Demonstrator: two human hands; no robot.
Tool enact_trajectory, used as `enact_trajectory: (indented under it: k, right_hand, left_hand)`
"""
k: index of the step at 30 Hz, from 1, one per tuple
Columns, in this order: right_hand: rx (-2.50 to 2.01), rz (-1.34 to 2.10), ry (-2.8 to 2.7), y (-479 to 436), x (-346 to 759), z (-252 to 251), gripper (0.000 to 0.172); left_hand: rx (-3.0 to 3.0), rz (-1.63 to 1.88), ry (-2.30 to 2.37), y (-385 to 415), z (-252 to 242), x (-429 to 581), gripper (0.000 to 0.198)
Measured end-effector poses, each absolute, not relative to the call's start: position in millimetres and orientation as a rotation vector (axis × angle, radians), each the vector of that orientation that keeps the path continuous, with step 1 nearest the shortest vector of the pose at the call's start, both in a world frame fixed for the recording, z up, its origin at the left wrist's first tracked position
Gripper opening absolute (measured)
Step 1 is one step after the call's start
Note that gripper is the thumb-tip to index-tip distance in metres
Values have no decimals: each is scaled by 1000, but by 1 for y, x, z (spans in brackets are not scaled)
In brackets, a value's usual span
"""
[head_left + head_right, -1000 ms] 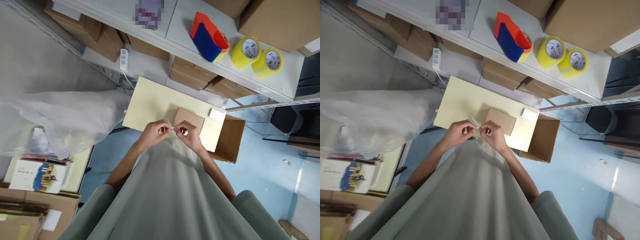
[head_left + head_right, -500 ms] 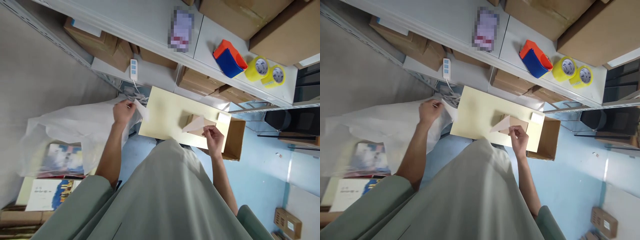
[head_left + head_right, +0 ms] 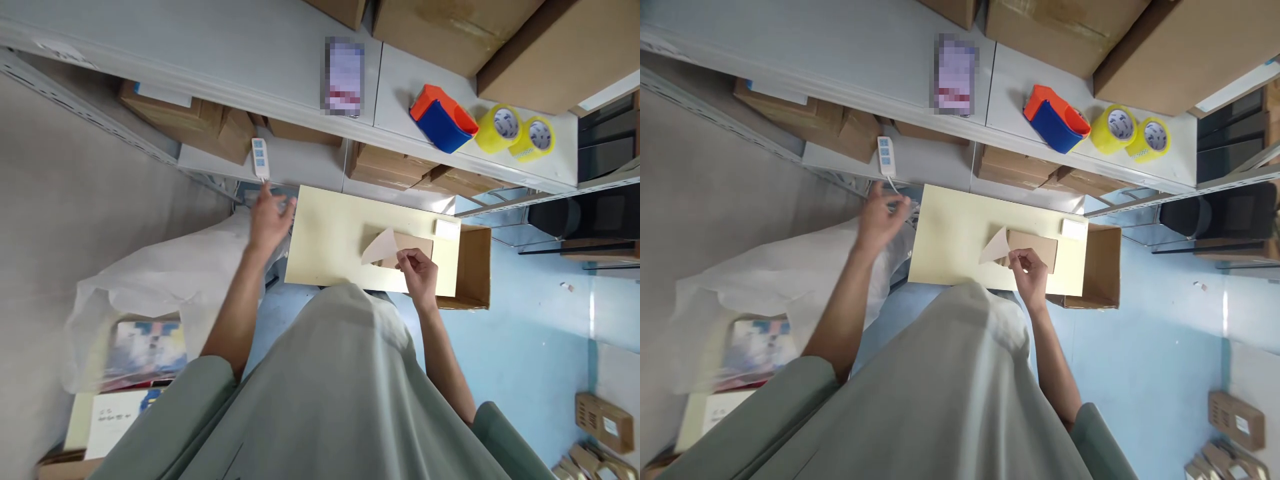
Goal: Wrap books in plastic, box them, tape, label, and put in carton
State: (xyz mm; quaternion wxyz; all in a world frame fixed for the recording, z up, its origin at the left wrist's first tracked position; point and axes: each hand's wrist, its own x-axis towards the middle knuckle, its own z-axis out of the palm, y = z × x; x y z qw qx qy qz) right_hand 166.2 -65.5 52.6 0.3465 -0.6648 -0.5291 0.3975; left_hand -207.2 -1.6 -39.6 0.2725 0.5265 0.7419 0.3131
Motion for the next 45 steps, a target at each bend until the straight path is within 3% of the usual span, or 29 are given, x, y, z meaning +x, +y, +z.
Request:
enact_trajectory:
  k: [7, 11, 22, 30, 36, 41, 45]
  right_hand:
    - [-1685, 975, -1435, -58, 175, 47, 46]
    - [-1669, 948, -1492, -58, 187, 48, 40]
    - [-1512, 1112, -1590, -56, 247, 24, 31]
    - [-1437, 1336, -1579, -53, 308, -1, 39]
    - [-1708, 1239, -1246, -39, 380, -22, 47]
    - [-1756, 1466, -1129, -28, 407, -48, 61]
    - [-1729, 1564, -1082, -31, 405, -60, 60]
  left_hand:
    - [1129, 901, 1363, -38, -5, -59, 42]
    - [979, 894, 1200, -51, 5, -13, 46]
    - [727, 980, 1286, -45, 4, 79, 53]
    - [582, 998, 1449, -49, -13, 133, 43]
    - [558, 997, 1450, -56, -22, 147, 47]
    - [582, 953, 1457, -63, -22, 159, 49]
    - [614, 926, 1471, -67, -20, 166, 46]
